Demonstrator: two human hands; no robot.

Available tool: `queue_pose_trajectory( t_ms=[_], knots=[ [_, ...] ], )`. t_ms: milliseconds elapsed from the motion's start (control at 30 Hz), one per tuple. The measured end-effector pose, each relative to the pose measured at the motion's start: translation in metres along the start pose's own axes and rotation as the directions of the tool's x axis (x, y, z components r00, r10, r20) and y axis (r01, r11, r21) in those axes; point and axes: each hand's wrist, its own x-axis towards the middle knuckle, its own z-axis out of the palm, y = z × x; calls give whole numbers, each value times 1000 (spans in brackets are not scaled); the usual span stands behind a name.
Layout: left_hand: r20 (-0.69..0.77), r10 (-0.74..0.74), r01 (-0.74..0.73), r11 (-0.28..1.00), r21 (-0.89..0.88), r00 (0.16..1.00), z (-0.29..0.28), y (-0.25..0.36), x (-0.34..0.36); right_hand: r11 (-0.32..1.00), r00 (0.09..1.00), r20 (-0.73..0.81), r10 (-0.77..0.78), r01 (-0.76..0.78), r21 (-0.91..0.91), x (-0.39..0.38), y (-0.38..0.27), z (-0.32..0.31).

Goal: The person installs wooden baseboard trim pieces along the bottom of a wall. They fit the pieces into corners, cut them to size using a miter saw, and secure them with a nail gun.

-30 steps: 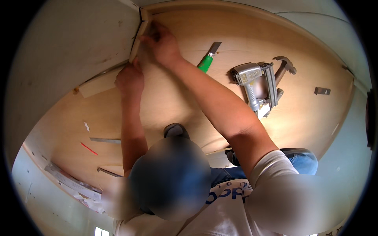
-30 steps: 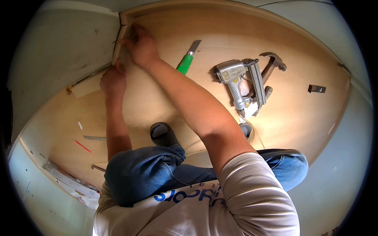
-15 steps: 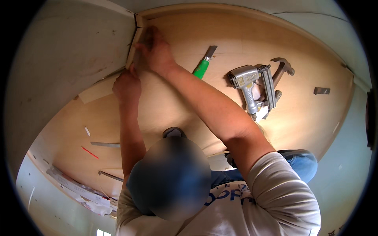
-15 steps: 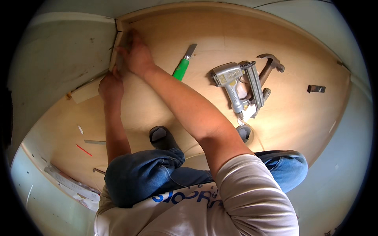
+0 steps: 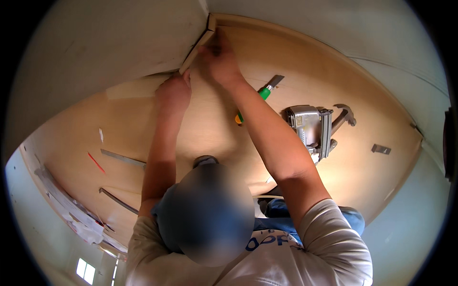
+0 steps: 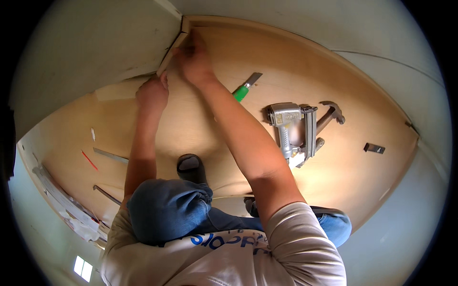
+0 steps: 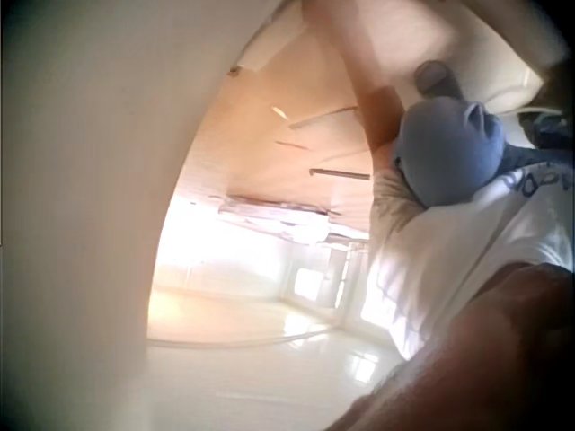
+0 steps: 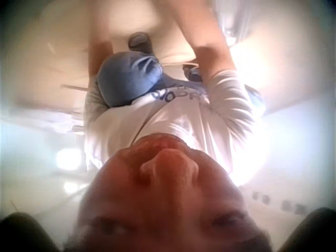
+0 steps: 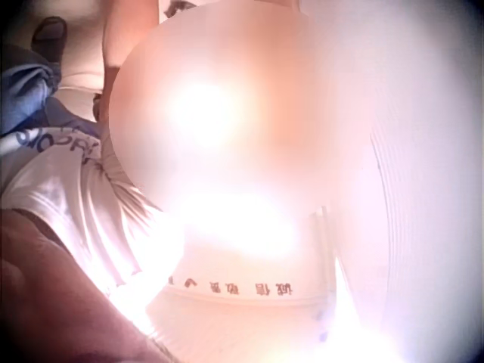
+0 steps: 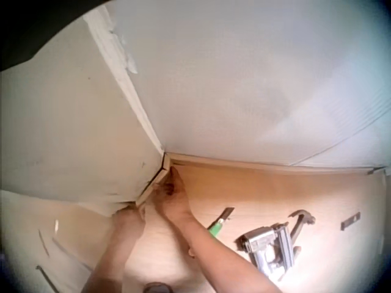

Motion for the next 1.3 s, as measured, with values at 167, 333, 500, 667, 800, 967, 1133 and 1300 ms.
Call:
queue_pose_trajectory(
  t_ms=[167, 333, 500, 667, 800, 967, 1133, 1300],
  knots=[
    [-18, 4, -5, 998, -61, 1000, -4, 0, -2, 991, 995, 30, -91, 94, -94, 12, -6, -6],
    [-21, 14, -16, 997, -80, 1000, -9, 1, -5, 965, 987, 24, -159, 161, -206, 6, -10, -9],
    [-14, 24, -25, 998, -66, 1000, -11, 2, -8, 938, 982, 73, -176, 190, -289, 8, -15, -17],
    [-33, 59, -62, 994, -91, 998, -11, 0, -7, 900, 971, 54, -231, 234, -367, 4, -20, -15],
    [-82, 64, -71, 994, -80, 995, -3, -5, -7, 703, 956, 157, -248, 289, -650, 1, -35, -29],
    [-194, 88, -93, 996, -15, 977, 3, -4, -7, 487, 928, 362, -87, 357, -797, 9, -69, -54],
    [-200, 97, -96, 995, 11, 975, 7, -6, -9, 626, 896, 385, -221, 433, -649, 13, -45, -63],
    [-171, 80, -83, 996, -13, 982, 6, -3, -5, 560, 915, 298, -273, 403, -723, -4, -3, -90]
  ],
)
